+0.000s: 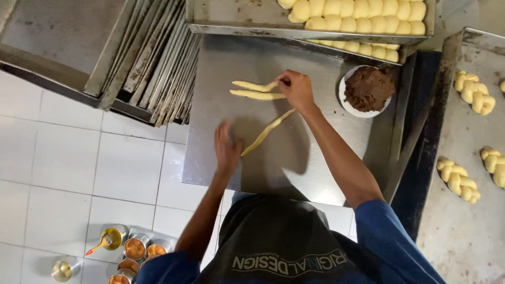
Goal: The person is rolling out dough strips and braiding them together to form loaves.
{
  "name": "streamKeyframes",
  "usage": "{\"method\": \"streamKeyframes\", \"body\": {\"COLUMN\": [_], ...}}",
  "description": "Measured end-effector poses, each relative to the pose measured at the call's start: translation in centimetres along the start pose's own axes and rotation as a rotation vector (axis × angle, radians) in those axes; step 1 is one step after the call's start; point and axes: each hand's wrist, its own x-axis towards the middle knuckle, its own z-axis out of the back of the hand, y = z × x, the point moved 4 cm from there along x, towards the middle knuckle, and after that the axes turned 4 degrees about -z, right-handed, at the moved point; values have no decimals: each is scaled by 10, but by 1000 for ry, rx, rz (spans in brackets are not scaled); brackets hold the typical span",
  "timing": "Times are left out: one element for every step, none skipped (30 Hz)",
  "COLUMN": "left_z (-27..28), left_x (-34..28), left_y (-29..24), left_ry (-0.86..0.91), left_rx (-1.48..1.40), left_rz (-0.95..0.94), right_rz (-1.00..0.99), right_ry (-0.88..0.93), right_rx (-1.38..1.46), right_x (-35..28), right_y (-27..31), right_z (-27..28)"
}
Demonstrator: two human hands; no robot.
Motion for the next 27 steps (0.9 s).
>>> {"method": "streamKeyframes", "body": {"left_z": [-6, -10, -13, -19, -24, -29, -40, -57, -75, -80, -91, -102, -107, -112, -115, -133, -158, -182, -183, -184, -185, -185, -185, -184, -182, -180, -178], "left_x": [28, 55, 82, 100, 118, 139, 139, 141, 141, 127, 113, 94, 65, 38, 11, -20, -57, -98, -102, -110, -118, -115, -115, -116, -113, -111, -110], "left_y": [-8, -19, -31, -33, -39, -43, -34, -25, -16, -23, -22, -22, -35, -52, -68, -65, -53, -44, -54, -64, -75, -81, -87, -93, -94, -96, -98], "left_ry": [3, -60, -123, -116, -139, -166, -163, -11, 141, 146, 310, 476, 485, 477, 459, 462, 552, 634, 633, 638, 640, 634, 624, 614, 609, 593, 577], "left_rx": [-7, 22, 49, 42, 42, 43, 36, 109, 181, 180, 26, -127, -127, -495, -863, -860, -971, -1065, -1063, -1152, -1240, -1238, -1233, -1226, -1224, -1228, -1232], "left_rz": [-1, -85, -169, -167, -227, -291, -292, -313, -335, -339, -145, 54, 54, 60, 68, 69, 430, 799, 801, 929, 1058, 1060, 1152, 1246, 1249, 1275, 1301], "right_rz": [-4, -2, 0, -9, -8, -3, -8, -15, -23, -26, -29, -36, -43, -13, 16, 15, -67, -148, -148, -239, -328, -326, -336, -348, -347, -321, -295], "right_ry": [-3, 35, 72, 70, 114, 155, 150, 153, 156, 150, 132, 116, 112, 125, 138, 137, 197, 259, 261, 321, 381, 385, 387, 388, 394, 372, 350], "right_rx": [-5, 118, 242, 238, 346, 455, 451, 455, 460, 461, 448, 437, 440, 441, 442, 446, 376, 305, 307, 279, 249, 251, 284, 318, 321, 320, 319], "right_x": [-2, -5, -7, -15, -22, -27, -32, -35, -39, -39, -39, -41, -41, -39, -38, -40, -42, -45, -47, -50, -53, -53, -53, -55, -53, -53, -53], "right_y": [10, 20, 30, 40, 51, 63, 68, 75, 81, 68, 56, 42, 18, -4, -25, -38, -54, -69, -82, -97, -113, -118, -124, -130, -131, -132, -132], "right_z": [6, 11, 16, 28, 39, 51, 65, 79, 93, 101, 110, 118, 116, 114, 111, 100, 85, 71, 58, 42, 25, 17, 8, -1, -5, -8, -11]}}
